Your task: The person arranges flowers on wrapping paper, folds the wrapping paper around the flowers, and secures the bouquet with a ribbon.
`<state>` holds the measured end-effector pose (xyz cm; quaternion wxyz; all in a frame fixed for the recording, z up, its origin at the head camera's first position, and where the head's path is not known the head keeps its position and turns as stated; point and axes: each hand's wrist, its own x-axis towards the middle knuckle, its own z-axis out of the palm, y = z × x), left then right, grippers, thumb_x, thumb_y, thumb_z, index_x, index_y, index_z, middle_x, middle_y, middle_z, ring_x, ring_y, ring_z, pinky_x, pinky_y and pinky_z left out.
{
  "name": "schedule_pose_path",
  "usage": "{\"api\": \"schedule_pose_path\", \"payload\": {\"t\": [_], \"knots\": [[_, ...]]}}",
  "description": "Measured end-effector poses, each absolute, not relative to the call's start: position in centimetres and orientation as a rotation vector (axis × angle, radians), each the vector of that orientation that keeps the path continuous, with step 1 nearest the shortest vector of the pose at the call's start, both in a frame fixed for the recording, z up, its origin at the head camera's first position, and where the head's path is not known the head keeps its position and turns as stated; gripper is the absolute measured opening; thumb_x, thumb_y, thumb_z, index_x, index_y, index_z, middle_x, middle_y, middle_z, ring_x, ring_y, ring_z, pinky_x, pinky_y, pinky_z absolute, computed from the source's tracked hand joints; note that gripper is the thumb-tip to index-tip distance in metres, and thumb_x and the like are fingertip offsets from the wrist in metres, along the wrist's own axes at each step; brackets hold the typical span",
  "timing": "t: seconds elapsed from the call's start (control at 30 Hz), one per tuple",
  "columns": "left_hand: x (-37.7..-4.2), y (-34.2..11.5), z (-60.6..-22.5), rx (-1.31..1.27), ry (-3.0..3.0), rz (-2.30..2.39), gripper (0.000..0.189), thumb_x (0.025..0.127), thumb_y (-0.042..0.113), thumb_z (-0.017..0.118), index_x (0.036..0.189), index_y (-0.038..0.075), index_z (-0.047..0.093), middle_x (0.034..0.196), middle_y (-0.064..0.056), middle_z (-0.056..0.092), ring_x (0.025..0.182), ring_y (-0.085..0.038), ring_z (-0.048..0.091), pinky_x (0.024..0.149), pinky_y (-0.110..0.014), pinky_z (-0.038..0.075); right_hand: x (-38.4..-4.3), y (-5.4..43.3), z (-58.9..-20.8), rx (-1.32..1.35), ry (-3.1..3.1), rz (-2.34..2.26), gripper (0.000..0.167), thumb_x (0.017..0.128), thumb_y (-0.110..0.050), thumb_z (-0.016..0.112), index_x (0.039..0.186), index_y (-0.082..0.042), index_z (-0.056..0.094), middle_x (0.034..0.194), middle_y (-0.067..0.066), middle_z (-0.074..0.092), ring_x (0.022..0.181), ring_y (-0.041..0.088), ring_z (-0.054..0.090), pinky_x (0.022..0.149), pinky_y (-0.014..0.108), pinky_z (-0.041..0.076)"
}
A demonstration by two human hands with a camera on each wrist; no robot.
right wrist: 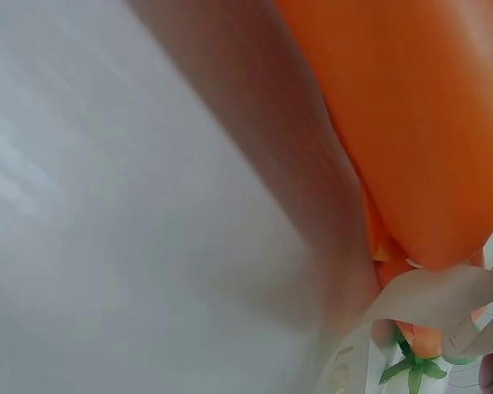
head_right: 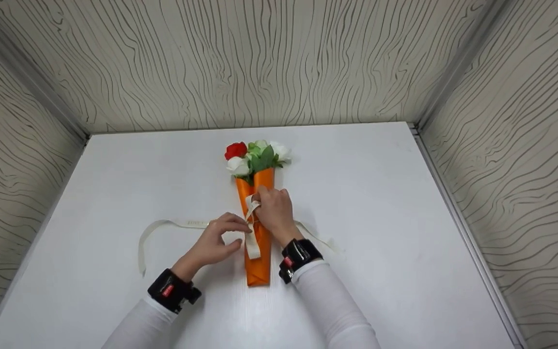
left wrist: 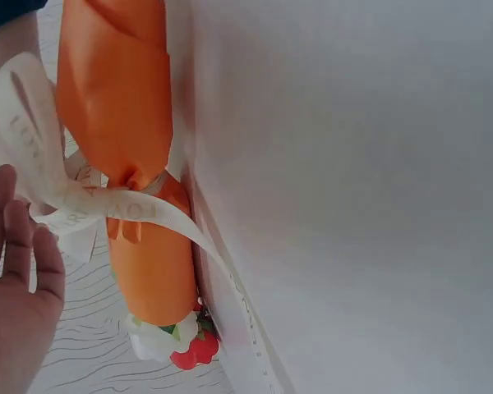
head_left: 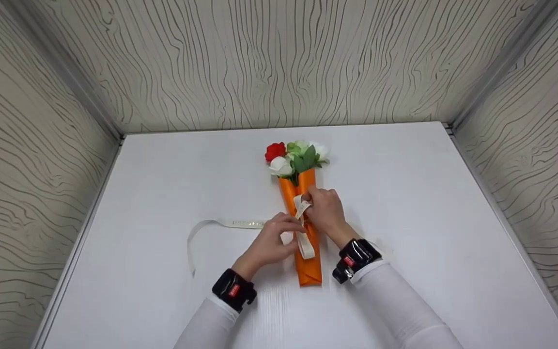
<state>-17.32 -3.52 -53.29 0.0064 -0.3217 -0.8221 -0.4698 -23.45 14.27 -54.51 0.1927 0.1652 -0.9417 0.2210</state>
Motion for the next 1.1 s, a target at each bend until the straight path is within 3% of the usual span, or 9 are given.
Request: {"api": "schedule_pose_path", "payload": {"t": [0.13, 0.23, 0.37, 0.47, 0.57, 0.77, 0.97, 1.1], "knots": [[-19.1, -3.9, -53.1, -0.801, -2.476, -1.515, 0.016, 0.081, 0.007, 0.059, 0.094, 0.009, 0.067, 0.091, 0.005, 0.058, 0.085, -0.015, 0.052, 0.068, -0.035, 0.046, -23.4, 14.2, -54.6, 0.493, -2.625, 0.639, 0.014, 0.070, -0.007, 0.067, 0.075, -0.014, 0.056, 0.062, -0.002, 0.057, 0.057, 0.017, 0.053, 0.059, 0.031, 0.036], [-20.6, -3.9, -53.2, -0.681, -2.495, -1.468, 0.017, 0.085, 0.009, 0.056, 0.101, 0.006, 0.063, 0.095, -0.001, 0.059, 0.085, -0.020, 0.052, 0.065, -0.034, 0.045, -23.4, 14.2, -54.7, 0.517, -2.597, 0.641, 0.015, 0.069, -0.009, 0.069, 0.075, -0.014, 0.056, 0.062, -0.002, 0.056, 0.056, 0.017, 0.052, 0.057, 0.031, 0.035], [-21.9, -3.5, -53.1, -0.637, -2.618, -1.489, 0.029, 0.089, 0.014, 0.054, 0.117, 0.008, 0.056, 0.111, -0.003, 0.057, 0.101, -0.020, 0.051, 0.077, -0.033, 0.045, -23.5, 14.3, -54.8, 0.534, -2.575, 0.646, 0.014, 0.069, -0.012, 0.069, 0.075, -0.013, 0.056, 0.061, -0.002, 0.056, 0.055, 0.016, 0.052, 0.055, 0.030, 0.034], [-22.5, -3.0, -53.0, -0.625, -2.699, -1.536, 0.032, 0.089, 0.014, 0.054, 0.121, 0.011, 0.055, 0.115, 0.000, 0.056, 0.107, -0.016, 0.049, 0.086, -0.035, 0.042, -23.5, 14.3, -54.8, 0.547, -2.582, 0.640, 0.014, 0.070, -0.015, 0.070, 0.075, -0.013, 0.057, 0.063, -0.003, 0.057, 0.056, 0.016, 0.052, 0.056, 0.030, 0.034], [-22.8, -2.6, -52.9, -0.623, -2.715, -1.533, 0.027, 0.087, 0.010, 0.056, 0.114, 0.010, 0.060, 0.106, 0.000, 0.061, 0.099, -0.012, 0.053, 0.086, -0.036, 0.042, -23.5, 14.3, -54.6, 0.566, -2.608, 0.622, 0.016, 0.069, -0.016, 0.070, 0.075, -0.014, 0.056, 0.063, -0.004, 0.055, 0.056, 0.015, 0.050, 0.057, 0.030, 0.033], [-23.0, -2.4, -53.1, -0.614, -2.653, -1.529, 0.012, 0.084, 0.013, 0.061, 0.094, 0.012, 0.067, 0.083, 0.006, 0.061, 0.079, -0.007, 0.055, 0.073, -0.036, 0.046, -23.1, 15.1, -53.2, 0.639, -2.713, 0.715, 0.026, 0.066, -0.017, 0.073, 0.085, -0.014, 0.054, 0.070, -0.002, 0.049, 0.064, 0.015, 0.043, 0.063, 0.031, 0.030], [-22.9, -2.7, -53.1, -0.566, -2.599, -1.492, 0.011, 0.084, 0.014, 0.061, 0.091, 0.009, 0.067, 0.079, 0.006, 0.061, 0.074, -0.007, 0.055, 0.062, -0.026, 0.044, -21.9, 17.1, -51.1, 0.731, -2.826, 0.934, 0.048, 0.068, -0.018, 0.074, 0.111, -0.015, 0.053, 0.102, 0.005, 0.051, 0.091, 0.019, 0.044, 0.077, 0.035, 0.032], [-22.8, -2.8, -53.1, -0.516, -2.608, -1.505, 0.013, 0.084, 0.015, 0.061, 0.093, 0.007, 0.067, 0.080, 0.006, 0.061, 0.074, -0.007, 0.054, 0.062, -0.024, 0.044, -20.3, 18.1, -50.1, 0.834, -2.854, 1.057, 0.052, 0.068, -0.011, 0.074, 0.115, -0.018, 0.052, 0.107, 0.001, 0.047, 0.099, 0.018, 0.043, 0.082, 0.036, 0.039]]}}
